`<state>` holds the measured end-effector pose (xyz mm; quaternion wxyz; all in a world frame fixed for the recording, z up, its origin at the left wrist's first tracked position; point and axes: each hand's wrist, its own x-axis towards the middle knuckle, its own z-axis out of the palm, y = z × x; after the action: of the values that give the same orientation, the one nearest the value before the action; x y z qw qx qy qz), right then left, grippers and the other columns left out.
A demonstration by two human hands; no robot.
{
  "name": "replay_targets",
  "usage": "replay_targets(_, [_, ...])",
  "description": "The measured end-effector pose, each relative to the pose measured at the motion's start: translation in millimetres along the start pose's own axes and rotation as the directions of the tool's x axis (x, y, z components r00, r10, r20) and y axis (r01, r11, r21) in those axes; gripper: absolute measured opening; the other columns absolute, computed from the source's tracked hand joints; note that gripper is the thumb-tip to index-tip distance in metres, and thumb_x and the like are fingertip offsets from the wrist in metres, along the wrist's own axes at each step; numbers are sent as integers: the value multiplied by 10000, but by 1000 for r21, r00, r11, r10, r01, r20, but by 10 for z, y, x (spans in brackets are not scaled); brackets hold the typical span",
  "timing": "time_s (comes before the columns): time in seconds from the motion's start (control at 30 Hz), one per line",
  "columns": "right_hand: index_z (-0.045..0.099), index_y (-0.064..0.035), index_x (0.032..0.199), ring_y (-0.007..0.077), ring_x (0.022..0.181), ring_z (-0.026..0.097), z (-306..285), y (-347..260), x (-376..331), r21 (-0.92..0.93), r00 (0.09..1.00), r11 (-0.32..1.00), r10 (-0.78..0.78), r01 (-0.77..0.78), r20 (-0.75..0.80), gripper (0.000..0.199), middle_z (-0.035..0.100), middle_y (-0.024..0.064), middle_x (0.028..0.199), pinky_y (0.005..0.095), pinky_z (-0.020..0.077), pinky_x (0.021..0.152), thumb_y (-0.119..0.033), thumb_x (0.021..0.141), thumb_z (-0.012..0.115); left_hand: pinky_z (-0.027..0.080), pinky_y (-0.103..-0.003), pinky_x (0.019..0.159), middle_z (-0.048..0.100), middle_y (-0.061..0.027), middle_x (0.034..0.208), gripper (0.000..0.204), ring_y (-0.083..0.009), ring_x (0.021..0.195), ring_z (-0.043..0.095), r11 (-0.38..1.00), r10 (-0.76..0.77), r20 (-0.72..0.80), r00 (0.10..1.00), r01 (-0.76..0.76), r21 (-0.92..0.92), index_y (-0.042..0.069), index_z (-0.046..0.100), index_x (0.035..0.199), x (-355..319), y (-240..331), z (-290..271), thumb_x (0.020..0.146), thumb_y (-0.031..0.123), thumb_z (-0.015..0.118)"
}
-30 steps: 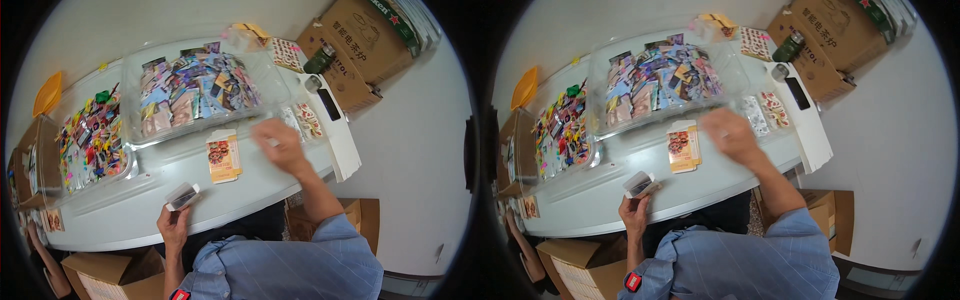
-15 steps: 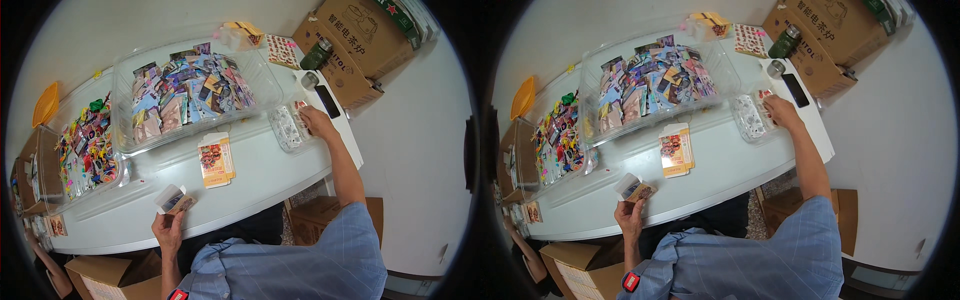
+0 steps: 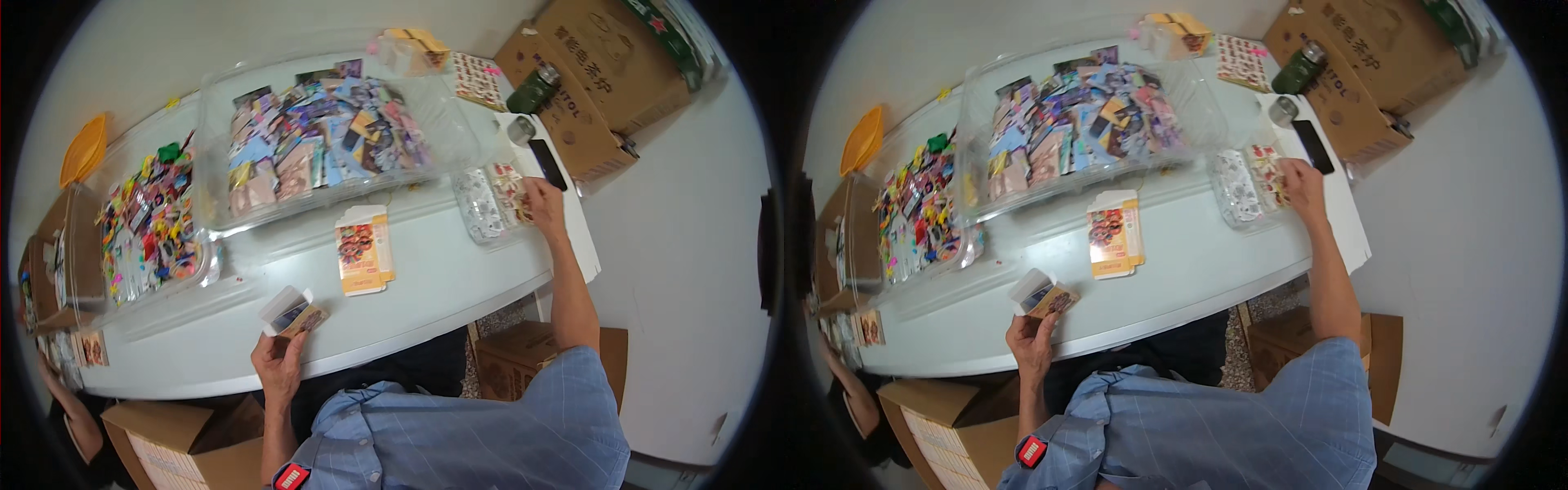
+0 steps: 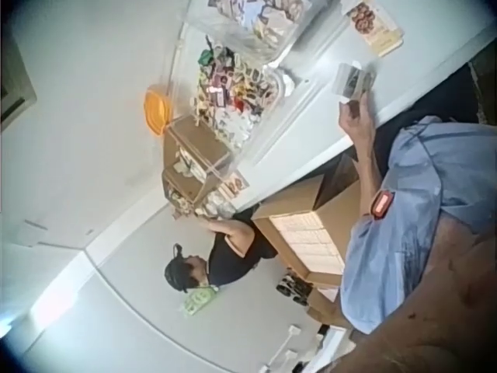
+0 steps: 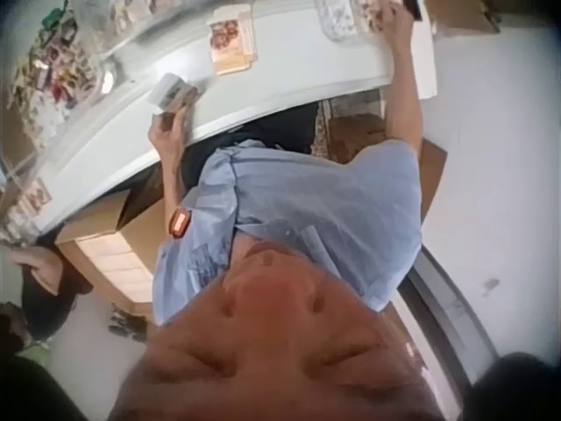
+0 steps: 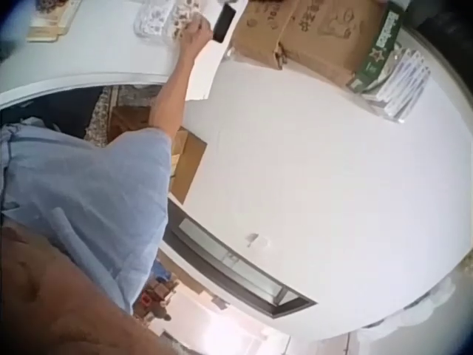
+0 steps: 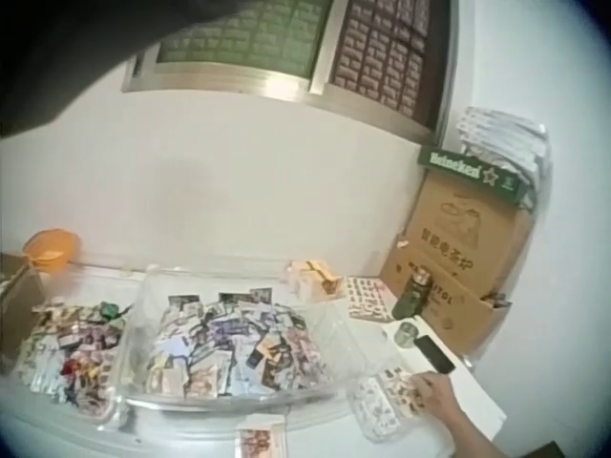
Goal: Packing small colorful items into cardboard boxes at a workstation.
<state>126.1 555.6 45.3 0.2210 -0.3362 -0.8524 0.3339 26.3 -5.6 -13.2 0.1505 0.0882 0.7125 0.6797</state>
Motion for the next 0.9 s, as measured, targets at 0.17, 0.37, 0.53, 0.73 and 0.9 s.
replay_targets(0.17, [720,23,1088,59,690,549,144,-696,-380,259,997,966,10,11,-78,208,664,31,872,216,452,614,-157,997,668,505,-242,803,701,-45,1026,236,-92,920,614,999,41,24,999,-42,17,-2,702,1127,21,10,8,896,-2,750])
replay_targets(0.37, [723,18,977,98,615,596,1039,-1904,-1380,607,888,761,-418,228,190,92,725,99,874,246,480,544,45,898,684,523,-247,773,689,-75,1062,321,-145,917,652,992,124,34,992,-125,29,20,705,1194,42,29,35,877,-6,752])
replay_targets(0.53, [751,-7,944,173,649,686,1630,-2481,-1623,605,579,610,-765,511,282,140,756,102,873,291,544,593,39,813,762,528,-279,816,695,-94,1078,298,-170,955,660,988,128,38,991,-131,84,16,708,1179,29,86,-1,884,-5,745])
replay_targets(0.73, [735,-75,1054,242,755,726,1796,-2531,-1645,539,332,491,-868,684,370,266,748,83,978,322,569,644,-33,797,785,569,-293,731,700,-117,1059,360,-188,898,676,974,198,54,979,-203,103,43,702,1224,59,108,-1,869,14,756])
replay_targets(0.9, [732,-58,1052,252,811,728,1843,-2709,-1693,488,378,507,-860,711,343,276,735,94,941,327,572,673,-15,789,806,576,-301,733,698,-122,1054,361,-196,882,675,975,199,21,980,-201,92,36,699,1221,49,157,-25,866,17,759])
